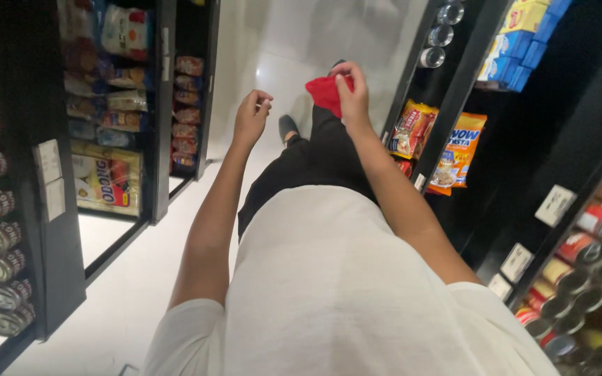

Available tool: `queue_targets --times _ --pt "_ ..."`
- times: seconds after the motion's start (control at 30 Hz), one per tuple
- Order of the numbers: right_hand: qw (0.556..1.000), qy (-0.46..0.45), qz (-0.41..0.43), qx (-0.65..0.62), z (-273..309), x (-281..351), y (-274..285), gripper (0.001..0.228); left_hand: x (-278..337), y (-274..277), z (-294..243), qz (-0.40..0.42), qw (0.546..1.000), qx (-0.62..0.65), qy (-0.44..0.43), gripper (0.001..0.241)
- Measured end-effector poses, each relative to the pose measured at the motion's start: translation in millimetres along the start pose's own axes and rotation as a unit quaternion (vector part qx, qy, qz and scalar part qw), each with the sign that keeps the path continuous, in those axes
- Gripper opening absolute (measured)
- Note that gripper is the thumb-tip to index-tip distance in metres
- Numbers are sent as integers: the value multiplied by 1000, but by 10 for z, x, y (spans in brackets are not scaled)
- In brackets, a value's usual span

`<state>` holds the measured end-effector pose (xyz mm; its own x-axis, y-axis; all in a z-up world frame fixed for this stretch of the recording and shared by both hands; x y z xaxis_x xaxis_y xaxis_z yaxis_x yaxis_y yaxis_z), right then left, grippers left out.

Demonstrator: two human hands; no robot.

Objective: Cleaning canned goods and shelving units using a red cloth in a retail or storage setting.

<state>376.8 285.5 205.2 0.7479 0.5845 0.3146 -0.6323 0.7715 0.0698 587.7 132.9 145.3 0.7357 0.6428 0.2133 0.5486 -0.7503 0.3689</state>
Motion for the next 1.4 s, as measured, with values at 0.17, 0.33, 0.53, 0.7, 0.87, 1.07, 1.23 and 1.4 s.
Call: queue_targets --times 0.17,0.33,0.53,0.7,0.87,1.07,1.23,1.4 --pt "999 29 -21 32 -143 231 0 12 87 -82 -30 13 1000 6 -25 11" --pt "996 43 -57 60 -122 370 67 10 138 -243 -68 35 997 41 -49 12" --pt "995 39 -87 20 -213 453 120 12 196 -393 160 27 995 75 -57 13" --pt "995 39 -76 43 -461 373 65 16 259 -450 239 30 993 96 -56 13" --pt "997 20 -56 50 -343 382 -103 15 257 -339 242 24 996 78 -46 12" --pt "997 6 -40 67 -293 241 -268 13 173 -182 295 15 997 73 -29 13" --pt "997 5 -26 73 -253 32 -333 13 44 -83 195 11 996 81 -28 14" --pt "997 -18 -16 75 -97 -117 -376 9 -171 -39 112 7 996 82 -23 13"
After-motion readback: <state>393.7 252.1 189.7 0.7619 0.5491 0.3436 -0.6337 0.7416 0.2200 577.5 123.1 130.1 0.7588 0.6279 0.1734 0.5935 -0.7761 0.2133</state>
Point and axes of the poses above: each hand's wrist, its own x-axis away from the middle knuckle, its own y-axis out of the back of the hand, z = x × y, the point moved 10 cm from there along -x, towards the middle knuckle, and after that the axes turned 11 degrees about -y, right-handed, at the moved point
